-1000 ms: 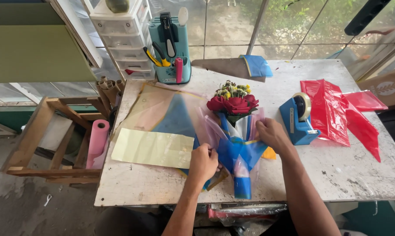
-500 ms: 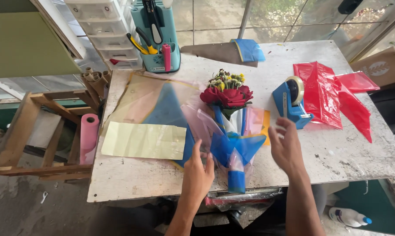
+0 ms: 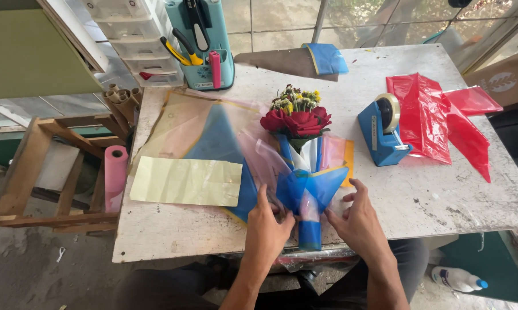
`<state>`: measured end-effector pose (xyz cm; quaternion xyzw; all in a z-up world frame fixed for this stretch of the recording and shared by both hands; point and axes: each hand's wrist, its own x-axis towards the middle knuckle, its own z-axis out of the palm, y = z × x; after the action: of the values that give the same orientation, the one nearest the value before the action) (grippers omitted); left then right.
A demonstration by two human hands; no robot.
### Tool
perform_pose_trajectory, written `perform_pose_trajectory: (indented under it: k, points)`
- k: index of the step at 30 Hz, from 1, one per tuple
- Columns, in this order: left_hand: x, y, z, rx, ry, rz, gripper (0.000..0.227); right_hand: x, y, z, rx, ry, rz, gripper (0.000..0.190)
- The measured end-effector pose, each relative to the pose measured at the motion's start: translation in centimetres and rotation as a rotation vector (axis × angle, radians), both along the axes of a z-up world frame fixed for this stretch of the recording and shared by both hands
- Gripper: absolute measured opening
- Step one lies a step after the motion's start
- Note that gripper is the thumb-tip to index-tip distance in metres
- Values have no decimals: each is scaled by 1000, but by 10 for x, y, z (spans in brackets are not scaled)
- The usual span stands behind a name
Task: The person wraps a bouquet of red roses and small yellow flowers with blue and pink translucent paper. They fold the paper around the stems, secure it with tape, and adjust the layers to create a finished bouquet.
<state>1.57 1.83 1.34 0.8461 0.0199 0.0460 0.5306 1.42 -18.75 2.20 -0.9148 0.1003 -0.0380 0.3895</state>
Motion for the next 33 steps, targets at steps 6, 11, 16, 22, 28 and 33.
perform_pose_trajectory:
  k: [6, 11, 16, 22, 28, 33]
  points:
    - [3, -1, 0, -5, 71, -6, 81, -17, 18, 13, 21, 124, -61, 62]
    - [3, -5, 2, 0, 85, -3, 75, -27, 52, 13, -43, 45, 82, 80]
    - [-2, -3, -4, 19, 27, -25, 69, -22, 49, 11, -3, 69, 102, 81]
    - [-5, -4, -2, -6, -9, -38, 65, -13, 53, 10, 42, 21, 34, 71]
    - [-8, -3, -5, -47, -56, -43, 53, -6, 56, 11, 77, -9, -1, 63]
    - [-15, 0, -8, -59, -128, -66, 32, 1, 48, 25, 66, -21, -27, 53]
